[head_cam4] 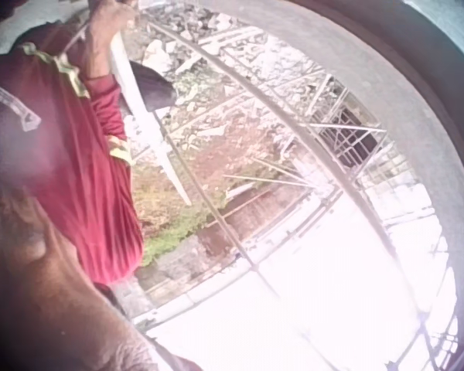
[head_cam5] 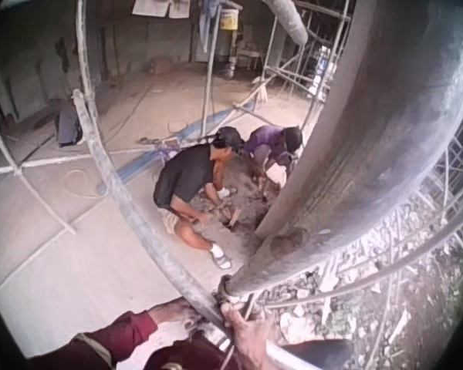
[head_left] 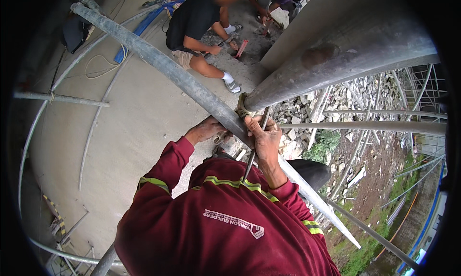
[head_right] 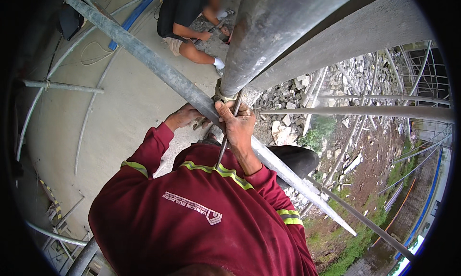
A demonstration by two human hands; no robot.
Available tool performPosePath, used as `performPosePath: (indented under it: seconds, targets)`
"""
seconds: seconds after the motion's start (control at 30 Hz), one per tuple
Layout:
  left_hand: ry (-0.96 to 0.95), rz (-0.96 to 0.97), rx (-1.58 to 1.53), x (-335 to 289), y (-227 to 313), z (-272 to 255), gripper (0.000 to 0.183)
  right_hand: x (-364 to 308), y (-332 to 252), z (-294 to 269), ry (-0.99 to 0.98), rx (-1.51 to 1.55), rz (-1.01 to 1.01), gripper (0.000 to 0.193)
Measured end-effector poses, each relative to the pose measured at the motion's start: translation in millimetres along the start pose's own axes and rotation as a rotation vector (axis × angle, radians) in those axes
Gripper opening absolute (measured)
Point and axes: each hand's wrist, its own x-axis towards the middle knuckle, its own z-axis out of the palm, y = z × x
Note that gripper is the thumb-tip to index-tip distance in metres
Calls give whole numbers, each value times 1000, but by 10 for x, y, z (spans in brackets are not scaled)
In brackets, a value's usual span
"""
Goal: The person uses a hammer to tighten metal couplers on scaffolding poles. They repeatedly strike the coupler nuts to secure the joints while standing on the structure. Other workers are visible nearby performing related tasks.
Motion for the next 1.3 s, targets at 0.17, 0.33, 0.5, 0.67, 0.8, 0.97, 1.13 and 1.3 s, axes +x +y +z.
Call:
performPosePath:
  seconds: [0.17,0.33,0.5,0.67,0.8,0.97,1.13,1.3]
  targets:
    - [-68,-96,-376,-28,0,81,40,75,59,81,-22,207,110,21]
    - [68,-122,-429,-165,252,289,36,74,11,55,-75,246,182,23]
    - [-219,62,-903,-301,98,254,50,61,-16,9,-133,309,233,21]
    - [-238,203,-855,-307,-85,290,65,-124,144,-188,-199,369,223,16]
    - [-79,191,-665,-244,-169,339,67,-223,207,-442,-382,784,159,18]
    - [114,291,-489,-163,-201,503,80,-280,-7,-561,-351,143,-277,26]
    - [22,446,-1082,-30,-256,793,71,-193,-91,-338,-246,-824,-721,20]
    - [14,469,-1076,-62,-192,891,81,-308,67,-643,-78,-1195,-786,48]
